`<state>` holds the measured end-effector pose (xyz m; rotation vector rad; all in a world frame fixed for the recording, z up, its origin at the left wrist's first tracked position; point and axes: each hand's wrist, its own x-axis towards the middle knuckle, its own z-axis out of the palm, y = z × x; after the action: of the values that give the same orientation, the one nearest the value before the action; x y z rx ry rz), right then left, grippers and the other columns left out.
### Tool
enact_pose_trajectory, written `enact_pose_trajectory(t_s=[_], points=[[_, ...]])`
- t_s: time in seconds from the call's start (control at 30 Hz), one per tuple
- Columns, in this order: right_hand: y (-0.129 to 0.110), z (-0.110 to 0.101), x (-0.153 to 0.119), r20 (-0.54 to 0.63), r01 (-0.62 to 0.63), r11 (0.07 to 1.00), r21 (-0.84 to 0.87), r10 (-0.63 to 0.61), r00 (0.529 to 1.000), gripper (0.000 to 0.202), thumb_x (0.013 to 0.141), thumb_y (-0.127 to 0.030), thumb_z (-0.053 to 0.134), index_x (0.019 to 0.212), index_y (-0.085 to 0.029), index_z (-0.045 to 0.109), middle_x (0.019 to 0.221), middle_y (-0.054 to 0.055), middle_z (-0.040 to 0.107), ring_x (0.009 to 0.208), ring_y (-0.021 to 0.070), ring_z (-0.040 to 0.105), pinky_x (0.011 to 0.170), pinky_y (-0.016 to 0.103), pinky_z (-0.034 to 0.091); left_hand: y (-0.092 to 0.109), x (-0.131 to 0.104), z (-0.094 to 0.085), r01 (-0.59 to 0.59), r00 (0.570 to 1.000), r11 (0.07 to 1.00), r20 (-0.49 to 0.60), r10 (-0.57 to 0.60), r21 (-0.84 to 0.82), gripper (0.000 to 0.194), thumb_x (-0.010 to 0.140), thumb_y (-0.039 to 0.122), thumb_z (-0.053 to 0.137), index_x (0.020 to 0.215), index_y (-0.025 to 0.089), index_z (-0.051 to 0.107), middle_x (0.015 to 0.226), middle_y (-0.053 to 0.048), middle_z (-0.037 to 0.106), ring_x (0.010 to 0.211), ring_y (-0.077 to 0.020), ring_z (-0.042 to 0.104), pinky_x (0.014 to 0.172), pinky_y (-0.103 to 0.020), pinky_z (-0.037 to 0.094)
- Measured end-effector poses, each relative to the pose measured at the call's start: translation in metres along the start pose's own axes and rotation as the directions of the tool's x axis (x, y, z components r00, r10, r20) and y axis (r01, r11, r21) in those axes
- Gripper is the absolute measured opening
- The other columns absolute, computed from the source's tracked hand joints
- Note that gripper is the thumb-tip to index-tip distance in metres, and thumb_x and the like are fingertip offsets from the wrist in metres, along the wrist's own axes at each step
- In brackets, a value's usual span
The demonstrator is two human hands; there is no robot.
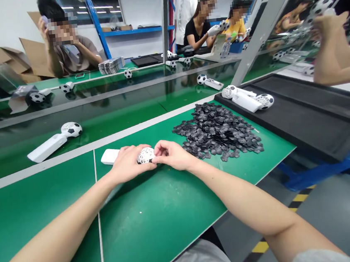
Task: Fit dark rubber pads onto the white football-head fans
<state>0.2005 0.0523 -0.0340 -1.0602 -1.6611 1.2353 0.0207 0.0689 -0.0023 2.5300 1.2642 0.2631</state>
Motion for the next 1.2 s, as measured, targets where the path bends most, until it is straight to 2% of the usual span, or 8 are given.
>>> enact_pose_trajectory(t_s=[0.17, 0.33, 0.47, 0.57, 0.7, 0.83, 0.97, 1.2], points=[[-0.006, -0.023, 0.001, -0.048, -0.049, 0.949, -0.311, 0.036, 0.998, 0.023, 0.064, -0.033, 0.069, 0.074, -0.017, 0.055, 0.07, -0.001, 0.058, 0.062, 0.0099, 0.051, 0.058, 0.023, 0.041, -0.004, -0.001, -0.003, -0.027, 0.999, 1.0, 0.029, 0.026, 0.012, 0.061, 0.069, 0.064, 0.053, 0.116, 0.026, 0.048, 0.102, -0.004, 0.06, 0.096, -0.0275, 0.051, 0.088, -0.044, 0.033], [-0.016, -0.057, -0.01, -0.249, -0.286, 0.608, -0.741, 0.147, 0.957, 0.021, 0.061, -0.036, 0.071, 0.073, -0.021, 0.061, 0.08, 0.003, 0.064, 0.069, 0.016, 0.056, 0.057, 0.027, 0.039, -0.004, -0.001, -0.006, -0.107, 0.987, 0.994, 0.12, 0.104, 0.018, 0.062, 0.068, 0.059, 0.056, 0.12, 0.026, 0.046, 0.119, -0.006, 0.053, 0.117, -0.0308, 0.04, 0.103, -0.052, 0.017], [-0.018, -0.061, -0.014, -0.225, -0.326, 0.497, -0.804, 0.253, 0.941, 0.011, 0.065, -0.028, 0.069, 0.074, -0.023, 0.064, 0.078, 0.003, 0.066, 0.069, 0.0173, 0.058, 0.055, 0.027, 0.038, 0.008, -0.008, 0.004, 0.09, 0.996, 0.993, 0.006, -0.091, 0.072, 0.069, 0.066, 0.064, 0.055, 0.119, 0.021, 0.045, 0.126, -0.011, 0.048, 0.128, -0.0388, 0.019, 0.101, -0.061, 0.01], [-0.018, -0.057, -0.013, -0.215, -0.304, 0.507, -0.807, 0.227, 0.95, 0.004, 0.069, -0.022, 0.065, 0.073, -0.022, 0.066, 0.076, 0.004, 0.066, 0.071, 0.0177, 0.059, 0.057, 0.027, 0.039, 0.011, -0.012, 0.009, 0.167, 0.983, 0.985, -0.086, -0.162, 0.049, 0.065, 0.068, 0.061, 0.055, 0.115, 0.017, 0.046, 0.122, -0.014, 0.049, 0.127, -0.0384, 0.023, 0.101, -0.063, 0.01], [-0.016, -0.053, -0.012, -0.217, -0.224, 0.524, -0.822, 0.077, 0.973, 0.007, 0.074, -0.021, 0.059, 0.074, -0.021, 0.066, 0.083, 0.007, 0.065, 0.079, 0.02, 0.058, 0.063, 0.029, 0.04, 0.004, -0.011, 0.0, -0.085, 0.992, 0.995, 0.091, 0.089, -0.047, 0.059, 0.068, 0.048, 0.061, 0.118, 0.021, 0.043, 0.134, -0.011, 0.039, 0.131, -0.0324, 0.016, 0.106, -0.057, 0.006], [-0.015, -0.047, -0.011, -0.127, -0.061, 0.703, -0.709, -0.042, 0.991, 0.007, 0.076, -0.018, 0.057, 0.077, -0.019, 0.064, 0.078, 0.004, 0.064, 0.074, 0.0155, 0.057, 0.065, 0.027, 0.041, 0.004, -0.01, -0.005, -0.016, 0.99, 0.992, 0.138, 0.033, -0.125, 0.058, 0.066, 0.032, 0.062, 0.119, 0.023, 0.043, 0.145, -0.01, 0.015, 0.134, -0.0339, 0.002, 0.105, -0.057, 0.013], [-0.017, -0.037, -0.012, -0.007, 0.071, 0.906, -0.418, -0.082, 0.997, 0.009, 0.079, -0.021, 0.054, 0.082, -0.018, 0.063, 0.078, 0.001, 0.064, 0.071, 0.0114, 0.057, 0.067, 0.025, 0.042, 0.007, -0.008, -0.002, 0.002, 0.988, 0.971, 0.153, 0.036, -0.238, 0.055, 0.065, 0.034, 0.063, 0.117, 0.024, 0.044, 0.141, -0.006, 0.029, 0.134, -0.0331, -0.002, 0.106, -0.057, 0.012], [-0.015, -0.019, -0.012, 0.176, 0.196, 0.969, -0.153, -0.169, 0.97, 0.008, 0.072, -0.022, 0.064, 0.077, -0.017, 0.067, 0.078, 0.0, 0.064, 0.076, 0.0119, 0.057, 0.073, 0.025, 0.042, 0.007, -0.005, -0.003, -0.075, 0.982, 0.954, 0.143, 0.121, -0.291, 0.044, 0.068, 0.033, 0.061, 0.109, 0.024, 0.051, 0.128, -0.001, 0.047, 0.135, -0.0291, 0.003, 0.109, -0.049, 0.014]])
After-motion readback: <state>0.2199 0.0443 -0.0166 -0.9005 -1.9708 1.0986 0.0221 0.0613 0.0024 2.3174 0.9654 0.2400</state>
